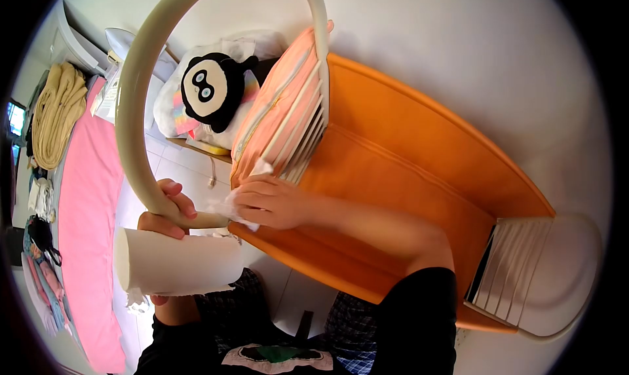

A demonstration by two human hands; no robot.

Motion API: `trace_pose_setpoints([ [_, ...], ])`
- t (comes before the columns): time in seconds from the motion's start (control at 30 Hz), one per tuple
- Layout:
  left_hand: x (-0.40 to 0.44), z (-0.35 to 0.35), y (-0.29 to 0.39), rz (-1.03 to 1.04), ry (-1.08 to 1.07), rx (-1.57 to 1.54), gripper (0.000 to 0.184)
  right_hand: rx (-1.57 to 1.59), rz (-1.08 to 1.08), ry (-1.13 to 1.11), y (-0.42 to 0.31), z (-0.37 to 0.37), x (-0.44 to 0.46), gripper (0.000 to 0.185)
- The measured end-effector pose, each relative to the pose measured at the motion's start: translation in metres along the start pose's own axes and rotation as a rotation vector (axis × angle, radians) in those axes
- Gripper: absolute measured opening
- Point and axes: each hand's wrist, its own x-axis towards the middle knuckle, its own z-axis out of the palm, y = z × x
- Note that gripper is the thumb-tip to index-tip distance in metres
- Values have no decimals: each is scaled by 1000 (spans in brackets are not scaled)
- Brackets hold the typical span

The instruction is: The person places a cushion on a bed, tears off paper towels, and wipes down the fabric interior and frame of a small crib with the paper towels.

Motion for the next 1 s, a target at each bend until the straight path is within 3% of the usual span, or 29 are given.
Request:
trace_pose_setpoints([
  [0.1, 0, 0, -1, 17, 1, 13, 76, -42, -99, -54, 2, -14, -21, 27],
  [0.17, -1, 0, -1, 32, -5, 34, 77, -93, -7, -186, 1, -13, -32, 28],
  [0.3, 1, -2, -6, 89, -19, 42, 78, -121, 35, -204, -6, 22, -25, 23],
  [0.37, -1, -4, -8, 94, -23, 46, 78, 49, 207, -136, -8, 48, -27, 18],
  [0.47, 0, -4, -8, 112, -25, 51, 77, 152, 235, -237, -4, 48, -31, 24],
  [0.6, -2, -4, -9, 94, -5, 52, 76, 42, 173, -173, 7, 52, -34, 17],
  [0.7, -1, -6, -10, 92, -30, 28, 75, -22, 53, -247, 26, 48, -36, 12],
  [0.77, -3, -9, -8, 59, -16, 11, 74, -168, 3, -446, 36, 37, -37, 9],
  [0.83, -3, -10, -10, 31, 1, 0, 73, -336, 165, -773, 61, 17, -38, 11],
  [0.9, -3, -9, -22, 140, -50, 42, 64, -375, 89, -561, 97, -2, -55, 15],
  [0.97, -6, -11, -28, 187, -71, 66, 51, -413, 78, -493, 134, -24, -66, 16],
  [1.0, -8, -12, -31, 200, -76, 73, 41, -473, 135, -625, 147, -43, -63, 16],
])
